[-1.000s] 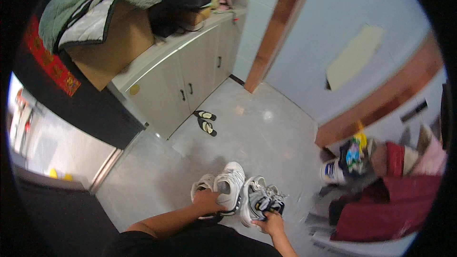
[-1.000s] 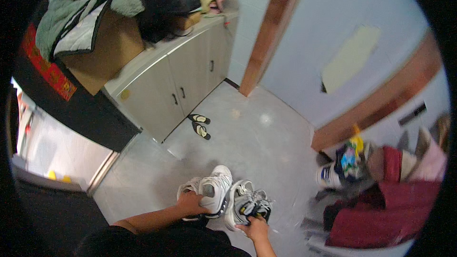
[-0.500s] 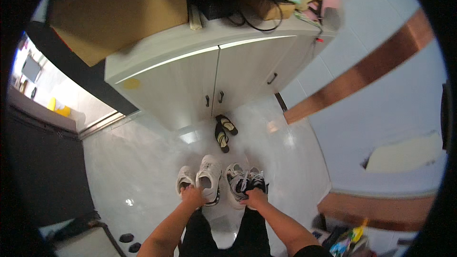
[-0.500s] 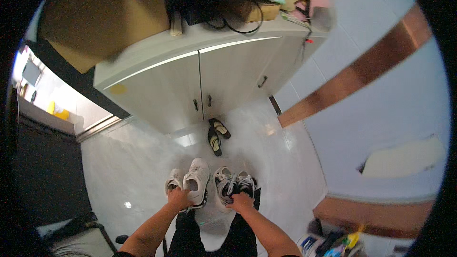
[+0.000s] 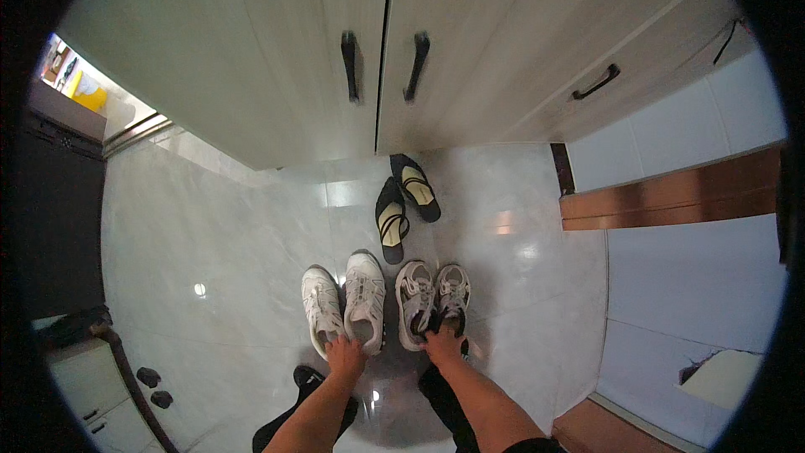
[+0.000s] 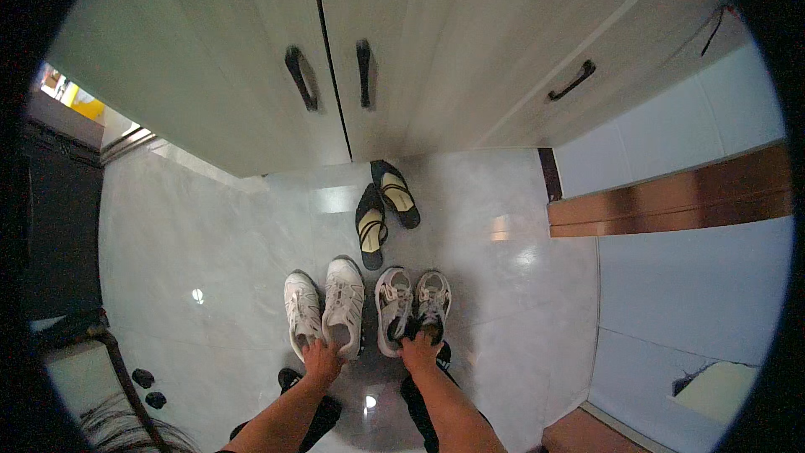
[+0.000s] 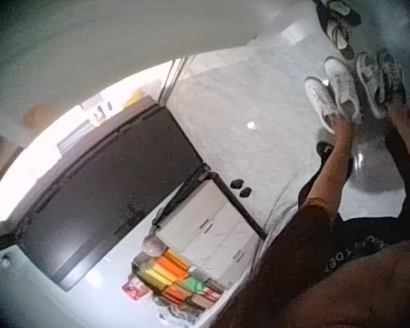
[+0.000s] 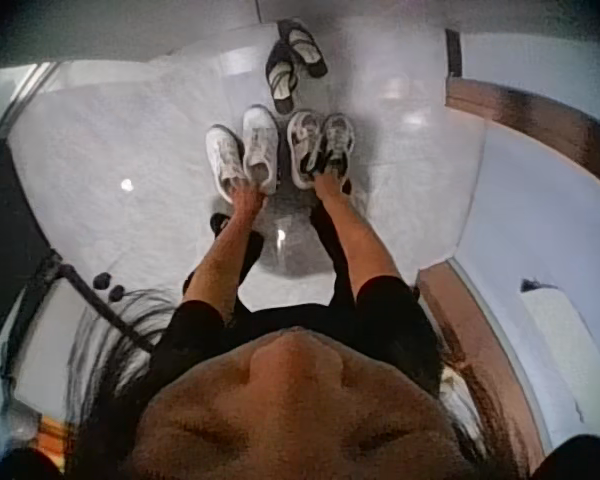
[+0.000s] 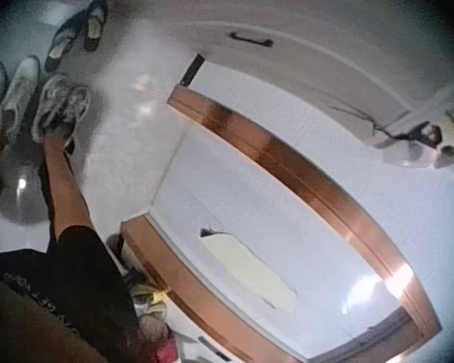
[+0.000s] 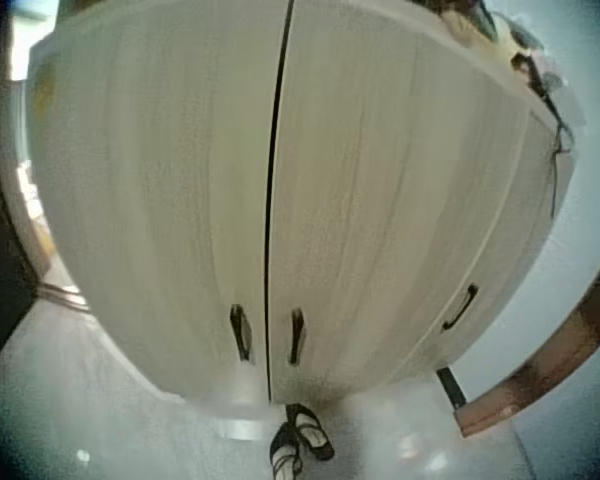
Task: The person laces a black shoe, removes an insole, then places several pairs of shoes into a cabinet and arranges others on the floor.
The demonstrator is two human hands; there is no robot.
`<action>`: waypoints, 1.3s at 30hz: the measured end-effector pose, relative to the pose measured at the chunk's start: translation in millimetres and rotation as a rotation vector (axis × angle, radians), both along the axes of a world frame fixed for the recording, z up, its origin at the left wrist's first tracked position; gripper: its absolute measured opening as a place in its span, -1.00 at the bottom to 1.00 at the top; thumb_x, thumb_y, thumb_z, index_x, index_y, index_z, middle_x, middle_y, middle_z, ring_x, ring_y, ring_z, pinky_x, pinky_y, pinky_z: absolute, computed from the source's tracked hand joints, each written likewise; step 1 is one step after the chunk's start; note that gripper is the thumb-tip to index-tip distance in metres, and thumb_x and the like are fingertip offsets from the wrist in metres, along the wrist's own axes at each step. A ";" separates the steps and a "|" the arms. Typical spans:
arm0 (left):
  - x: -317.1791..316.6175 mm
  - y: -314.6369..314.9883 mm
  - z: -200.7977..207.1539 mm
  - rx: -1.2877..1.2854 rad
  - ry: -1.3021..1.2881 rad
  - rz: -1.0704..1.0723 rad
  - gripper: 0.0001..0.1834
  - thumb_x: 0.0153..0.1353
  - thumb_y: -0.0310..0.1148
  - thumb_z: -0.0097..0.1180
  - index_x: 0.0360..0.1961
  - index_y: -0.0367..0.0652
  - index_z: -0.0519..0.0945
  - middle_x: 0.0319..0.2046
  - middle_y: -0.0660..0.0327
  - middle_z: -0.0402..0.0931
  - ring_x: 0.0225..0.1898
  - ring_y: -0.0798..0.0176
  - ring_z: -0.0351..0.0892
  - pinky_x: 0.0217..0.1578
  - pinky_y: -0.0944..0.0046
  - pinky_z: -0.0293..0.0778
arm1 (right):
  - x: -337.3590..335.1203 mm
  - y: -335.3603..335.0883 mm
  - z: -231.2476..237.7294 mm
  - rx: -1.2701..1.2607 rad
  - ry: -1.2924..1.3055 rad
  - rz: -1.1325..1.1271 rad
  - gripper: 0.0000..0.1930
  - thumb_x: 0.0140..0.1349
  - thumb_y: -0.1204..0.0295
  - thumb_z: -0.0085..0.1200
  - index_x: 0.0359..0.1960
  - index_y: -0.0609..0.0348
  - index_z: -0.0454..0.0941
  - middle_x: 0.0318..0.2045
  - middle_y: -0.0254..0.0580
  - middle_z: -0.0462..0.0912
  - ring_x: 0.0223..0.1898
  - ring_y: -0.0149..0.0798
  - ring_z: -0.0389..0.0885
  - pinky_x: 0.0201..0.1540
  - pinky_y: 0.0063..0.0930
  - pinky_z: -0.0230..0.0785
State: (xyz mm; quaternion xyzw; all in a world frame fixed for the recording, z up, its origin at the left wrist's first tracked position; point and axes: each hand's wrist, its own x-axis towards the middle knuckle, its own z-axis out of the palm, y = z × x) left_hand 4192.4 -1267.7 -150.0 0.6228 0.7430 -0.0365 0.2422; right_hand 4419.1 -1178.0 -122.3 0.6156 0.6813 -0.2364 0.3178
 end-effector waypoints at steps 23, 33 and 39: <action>-50.9 323.3 288.8 1.206 -0.884 0.190 -0.43 0.02 -0.33 0.23 0.02 -0.28 0.28 -0.09 0.02 0.33 -0.01 0.04 0.33 0.07 0.14 0.23 | -156.4 300.4 270.9 1.016 1.677 -0.195 -0.40 -0.01 0.53 0.21 0.08 0.29 0.19 0.00 -0.07 0.39 0.05 -0.21 0.38 0.13 -0.35 0.21; -128.7 118.1 265.9 1.362 -0.775 0.629 -0.26 -0.18 -0.30 0.45 -0.01 -0.31 0.30 -0.11 0.10 0.39 -0.10 0.21 0.40 -0.04 0.23 0.35 | -7.7 168.7 297.0 1.389 1.289 -0.673 -0.15 -0.11 0.20 0.36 0.15 0.33 0.13 0.05 0.06 0.32 0.05 -0.09 0.33 0.15 -0.29 0.15; -219.8 91.1 259.7 1.427 -0.704 0.830 -0.49 0.04 -0.35 0.30 -0.03 -0.35 0.42 -0.12 0.10 0.48 -0.14 0.22 0.46 -0.09 0.30 0.36 | 83.4 207.4 284.3 1.654 1.190 -0.749 -0.23 0.09 0.10 0.22 0.18 0.39 0.20 0.15 0.18 0.31 0.14 -0.05 0.31 0.20 -0.32 0.09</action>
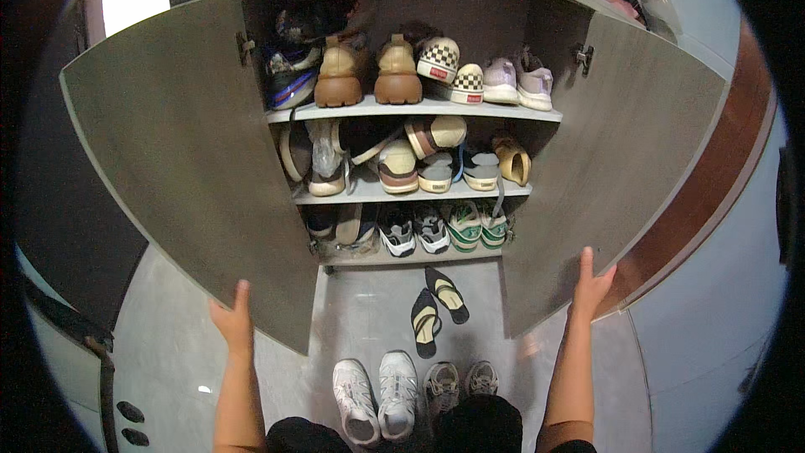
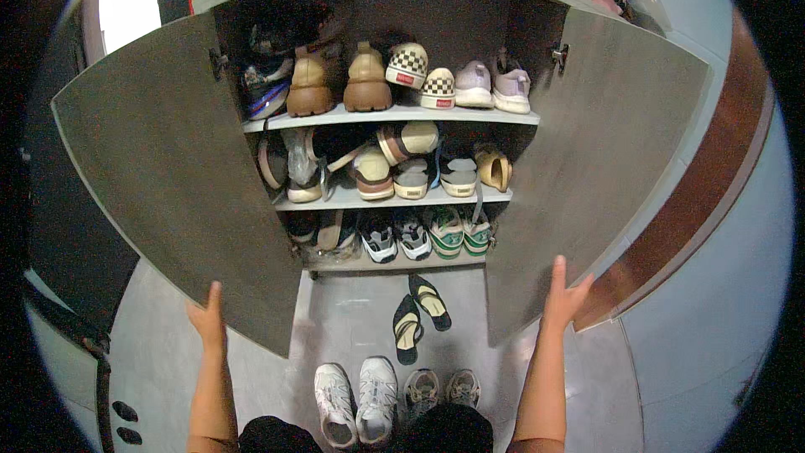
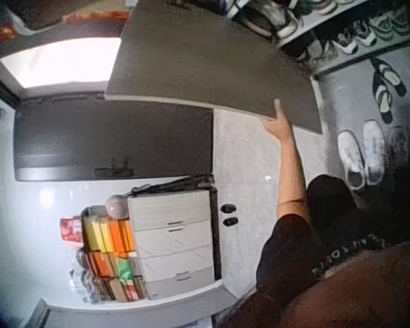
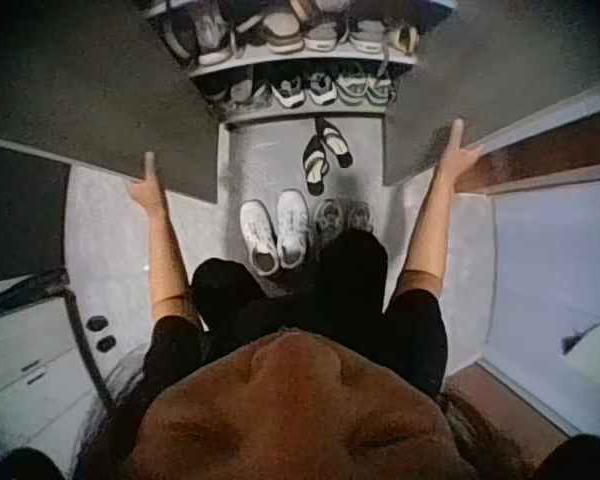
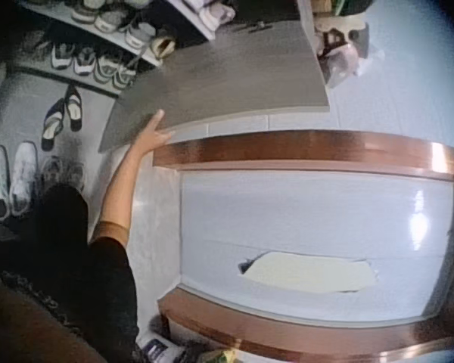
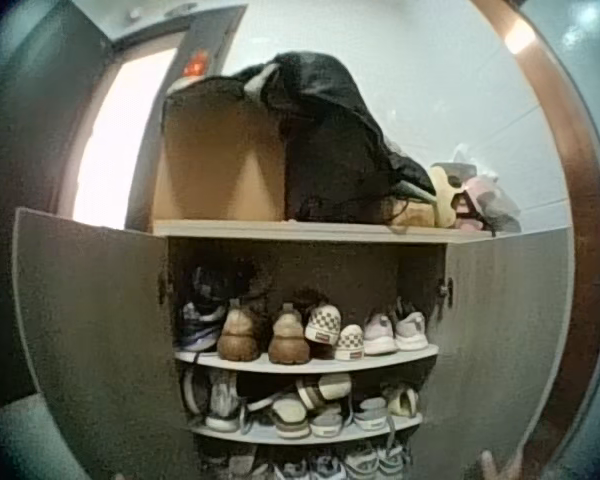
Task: The person laces a black shoe, removes an insole, then places several pairs of shoes into a cabinet and arranges others on the floor.
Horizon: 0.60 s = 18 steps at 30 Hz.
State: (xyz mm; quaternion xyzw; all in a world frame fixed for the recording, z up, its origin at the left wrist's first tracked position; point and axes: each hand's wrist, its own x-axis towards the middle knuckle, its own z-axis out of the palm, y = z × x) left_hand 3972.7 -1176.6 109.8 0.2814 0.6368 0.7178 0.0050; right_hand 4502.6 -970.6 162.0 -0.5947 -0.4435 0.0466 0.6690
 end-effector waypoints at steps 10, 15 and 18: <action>4.4 0.7 6.7 0.104 -0.019 0.086 -0.69 0.15 -0.31 0.21 -0.17 -0.29 0.49 -0.23 0.19 0.52 -0.22 0.34 0.47 -0.15 0.34 0.37 | 19.8 2.6 -1.2 0.207 0.111 0.119 -0.62 0.24 0.26 0.07 -0.03 0.29 0.43 -0.16 -0.19 0.54 -0.17 -0.36 0.47 -0.07 -0.47 0.30; -9.0 -9.8 -2.9 0.019 0.026 0.115 -0.62 0.17 -0.28 0.19 -0.09 -0.29 0.44 -0.13 0.12 0.48 -0.15 0.32 0.44 -0.06 0.32 0.34 | 28.3 1.0 -17.2 0.166 0.216 0.132 -0.67 0.26 0.32 0.03 -0.04 0.28 0.42 -0.24 -0.24 0.52 -0.21 -0.39 0.44 -0.11 -0.49 0.29; 25.9 4.5 7.2 0.169 0.341 0.284 -0.70 0.18 -0.39 0.14 -0.09 -0.24 0.42 -0.10 0.09 0.41 -0.07 0.24 0.40 0.03 0.22 0.29 | 43.9 -21.6 -22.3 0.244 0.102 -0.052 -0.62 0.25 0.36 0.04 0.04 0.28 0.34 -0.17 -0.21 0.48 -0.17 -0.36 0.43 -0.07 -0.47 0.29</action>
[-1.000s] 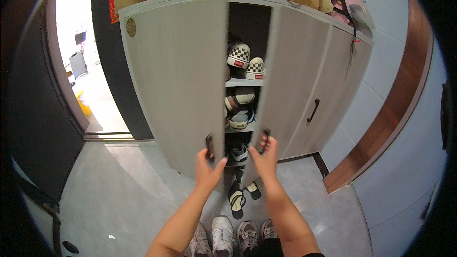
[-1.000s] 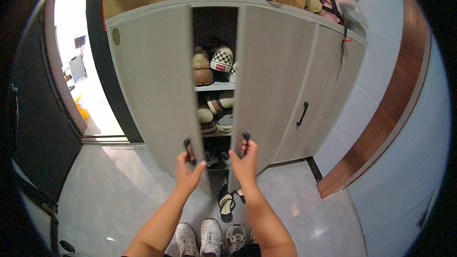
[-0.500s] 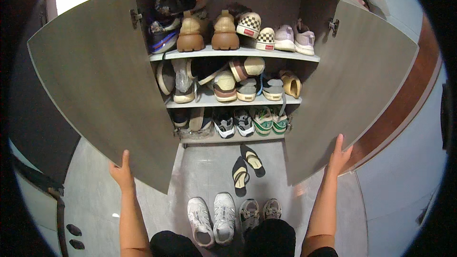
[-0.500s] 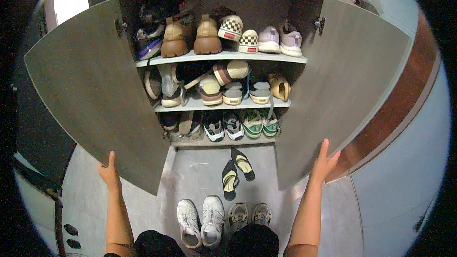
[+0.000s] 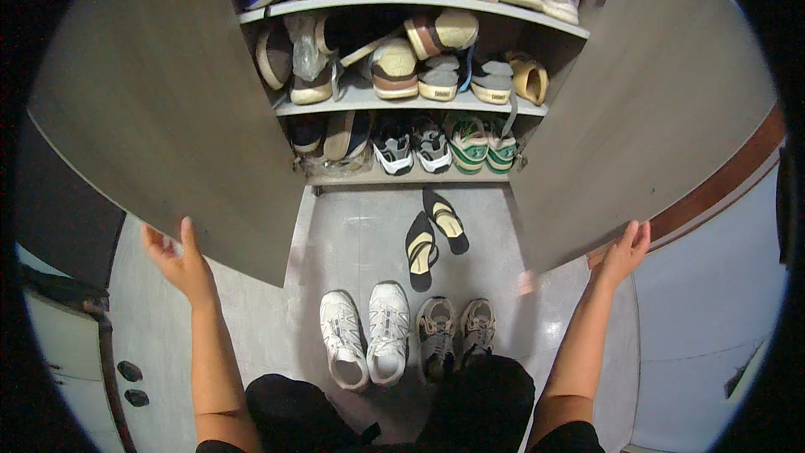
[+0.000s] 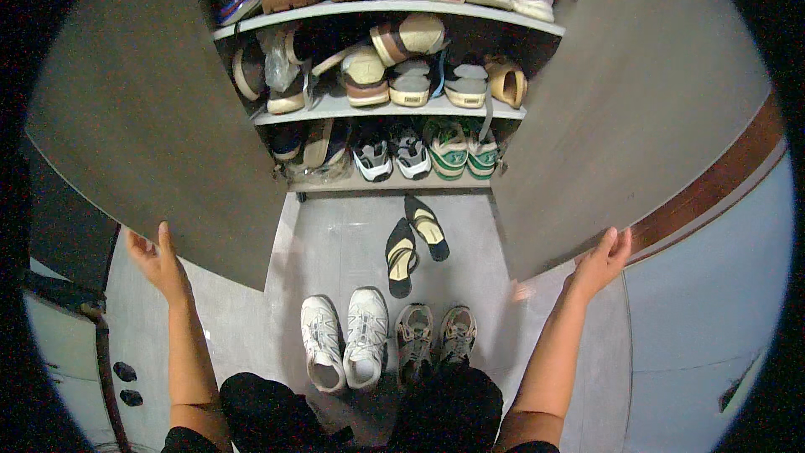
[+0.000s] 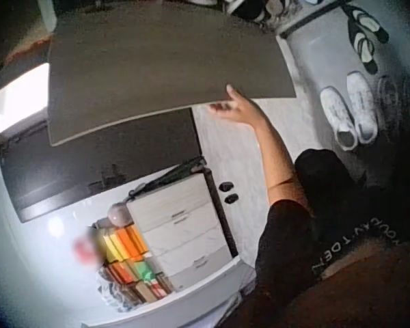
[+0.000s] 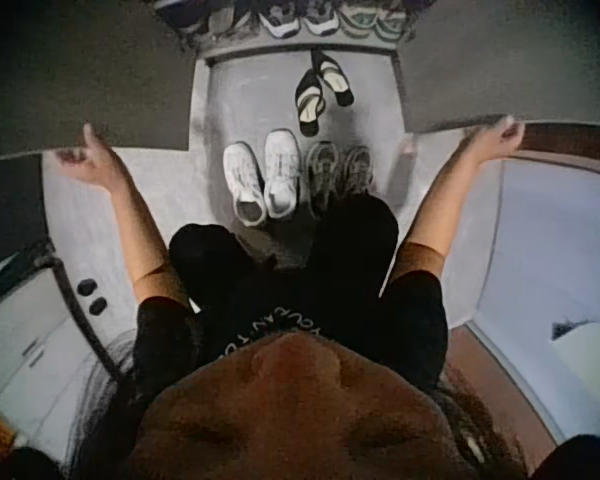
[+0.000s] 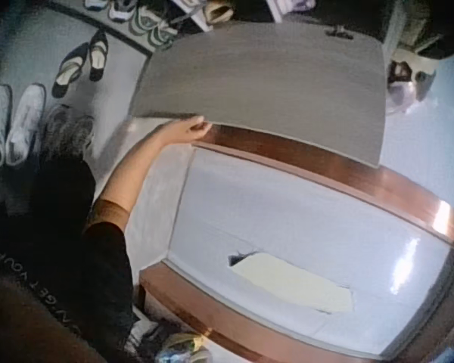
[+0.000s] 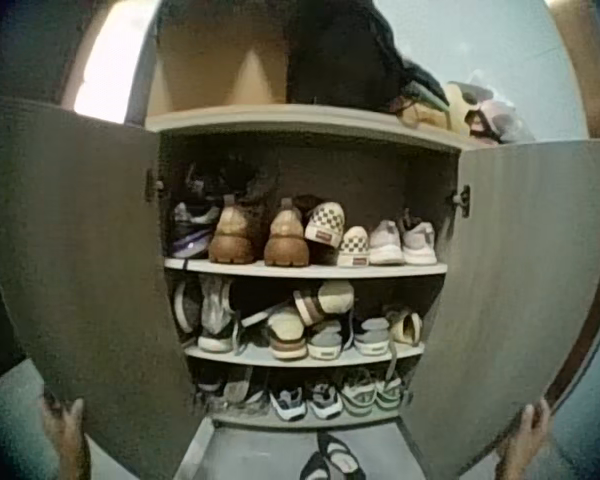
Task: The person laces a black shoe, removes an insole, then places several pairs of shoes into a cabinet and arranges others on the floor.
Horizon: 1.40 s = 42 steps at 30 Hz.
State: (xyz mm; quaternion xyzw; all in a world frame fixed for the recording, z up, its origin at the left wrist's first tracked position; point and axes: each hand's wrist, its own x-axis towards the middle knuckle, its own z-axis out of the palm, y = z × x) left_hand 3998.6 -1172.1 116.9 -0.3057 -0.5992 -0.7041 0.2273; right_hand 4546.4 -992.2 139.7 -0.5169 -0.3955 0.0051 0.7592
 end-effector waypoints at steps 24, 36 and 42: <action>198.9 -124.9 -288.3 -2.282 0.171 -0.883 -0.55 0.04 0.02 0.08 -0.12 -0.02 0.59 -0.13 0.09 0.56 -0.03 0.04 0.51 -0.04 -0.03 0.40 | -198.9 -176.1 -323.2 -0.554 -2.105 1.930 -0.60 -0.02 0.33 0.16 -0.14 0.27 0.48 -0.27 0.05 0.59 -0.28 0.01 0.62 -0.31 -0.12 0.49; 130.6 -59.5 -148.6 -2.005 0.229 -0.955 -0.52 -0.08 -0.13 0.21 -0.12 -0.12 0.57 -0.35 -0.06 0.59 -0.26 -0.08 0.59 -0.23 0.03 0.51 | -185.4 -101.8 -188.9 -1.036 -1.507 1.760 -0.21 -0.19 -0.20 0.16 -0.11 0.29 0.51 -0.15 0.13 0.52 -0.07 0.07 0.51 -0.02 -0.20 0.37; 137.7 -39.0 -80.0 -1.902 0.523 -0.989 -0.54 -0.04 -0.19 0.20 -0.07 -0.12 0.55 -0.35 0.00 0.59 -0.24 -0.06 0.57 -0.20 0.05 0.49 | -142.9 -88.1 -126.9 -1.164 -1.339 1.592 -0.38 -0.15 0.02 0.31 -0.15 0.22 0.47 -0.07 0.05 0.46 -0.04 0.05 0.48 -0.01 -0.21 0.34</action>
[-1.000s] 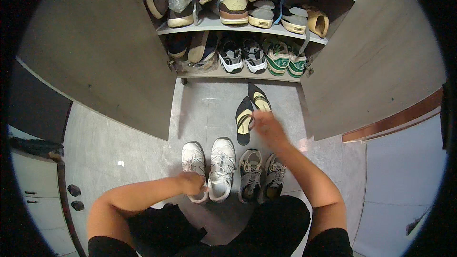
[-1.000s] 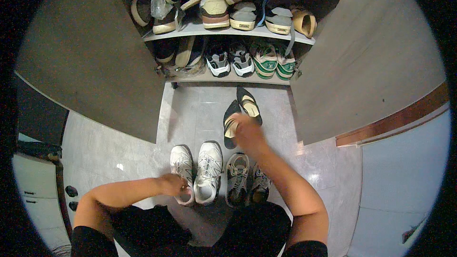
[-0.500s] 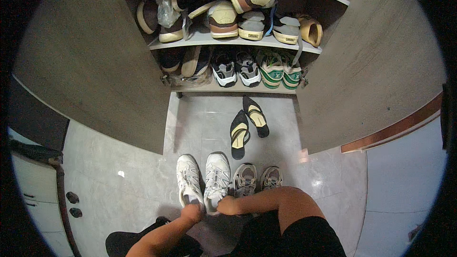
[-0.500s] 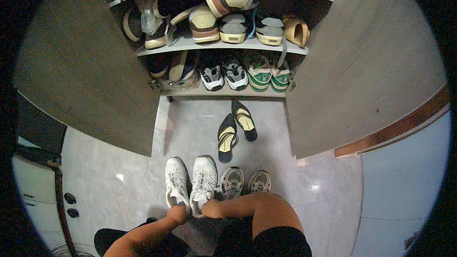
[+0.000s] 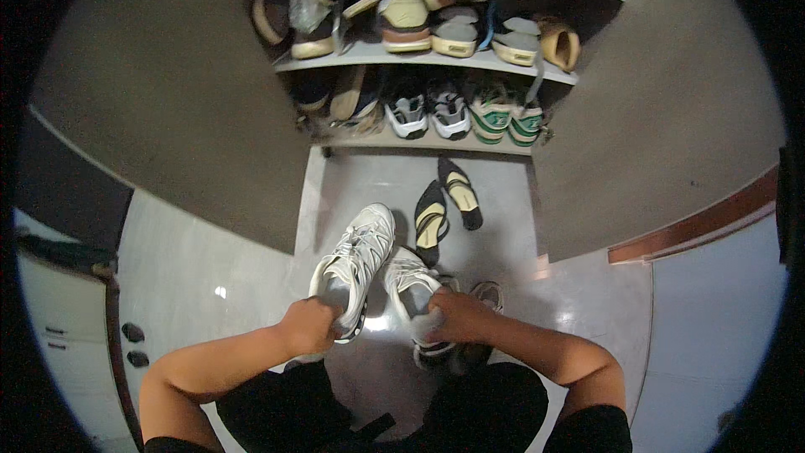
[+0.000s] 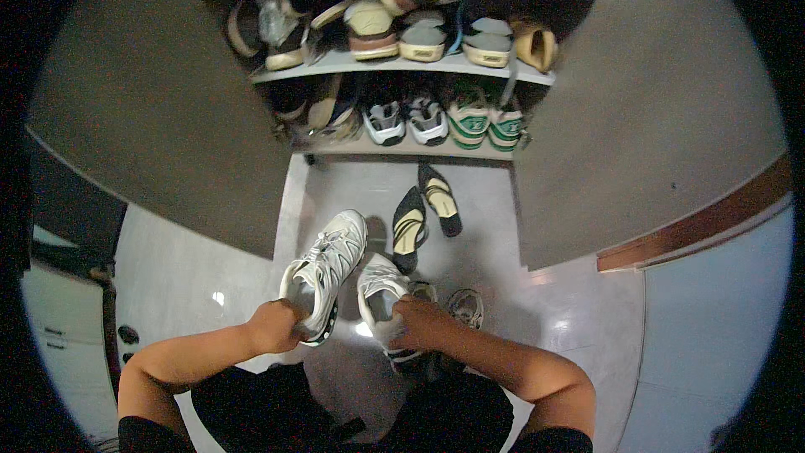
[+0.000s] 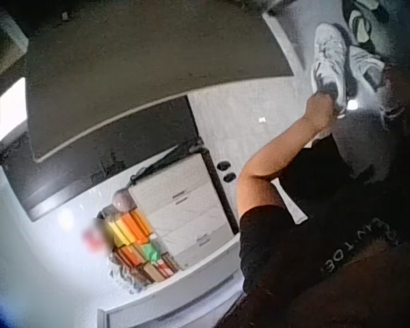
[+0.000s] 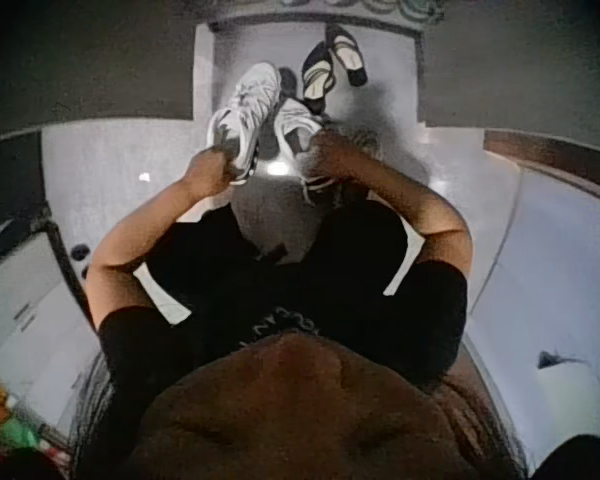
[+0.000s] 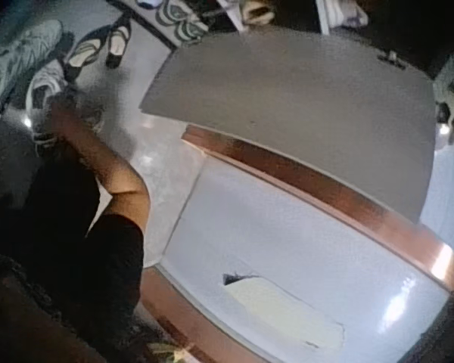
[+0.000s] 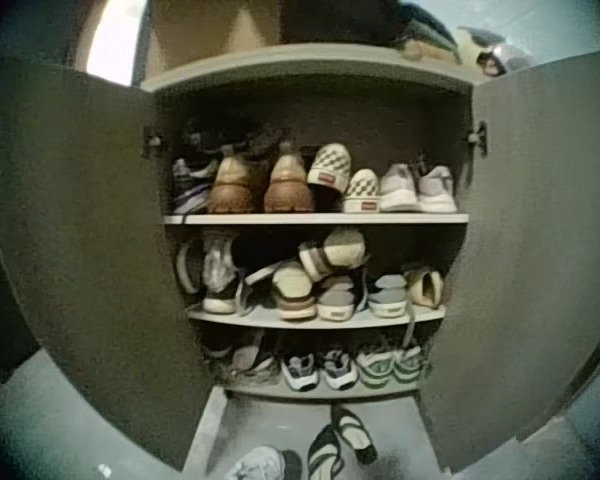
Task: The person laces a black shoe, removes an insole, then places several pairs of shoes into a cabinet and arranges others on the floor.
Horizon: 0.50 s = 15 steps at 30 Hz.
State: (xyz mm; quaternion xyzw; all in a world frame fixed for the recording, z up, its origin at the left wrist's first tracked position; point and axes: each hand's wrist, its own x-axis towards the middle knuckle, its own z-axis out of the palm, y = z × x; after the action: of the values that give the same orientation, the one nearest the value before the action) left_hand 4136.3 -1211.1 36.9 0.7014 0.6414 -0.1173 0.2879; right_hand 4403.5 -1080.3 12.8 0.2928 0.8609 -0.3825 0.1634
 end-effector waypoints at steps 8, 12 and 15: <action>36.3 83.9 46.7 0.505 -0.287 0.003 -0.71 -0.07 -0.31 0.27 -0.38 -0.26 0.50 -0.44 -0.06 0.53 -0.30 -0.15 0.52 -0.28 0.00 0.45 | 66.9 6.0 56.9 0.537 0.334 -0.421 -0.53 -0.18 0.35 0.35 -0.24 0.17 0.40 -0.08 0.00 0.46 -0.01 0.04 0.45 0.04 -0.25 0.32; 67.1 155.2 58.2 0.590 -0.368 0.001 -0.74 -0.09 -0.35 0.27 -0.42 -0.27 0.50 -0.39 -0.07 0.53 -0.27 -0.14 0.52 -0.24 0.00 0.44 | 77.9 64.1 50.6 0.739 0.417 -0.565 -0.56 -0.18 0.41 0.34 -0.26 0.16 0.39 -0.14 -0.02 0.47 -0.08 0.05 0.49 -0.05 -0.26 0.38; 89.4 209.6 65.0 0.580 -0.309 0.035 -0.73 -0.09 -0.34 0.27 -0.42 -0.28 0.51 -0.37 -0.06 0.55 -0.27 -0.15 0.54 -0.26 -0.02 0.46 | 65.3 116.9 52.6 0.781 0.381 -0.658 -0.57 -0.19 0.44 0.33 -0.27 0.16 0.38 -0.18 -0.04 0.47 -0.13 0.07 0.50 -0.13 -0.24 0.39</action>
State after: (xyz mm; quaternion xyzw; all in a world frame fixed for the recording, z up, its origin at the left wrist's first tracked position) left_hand 4225.7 -1001.5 101.9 0.7524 0.6088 0.1832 0.1720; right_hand 4468.7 -963.4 65.4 0.5115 0.8162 -0.1113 -0.2447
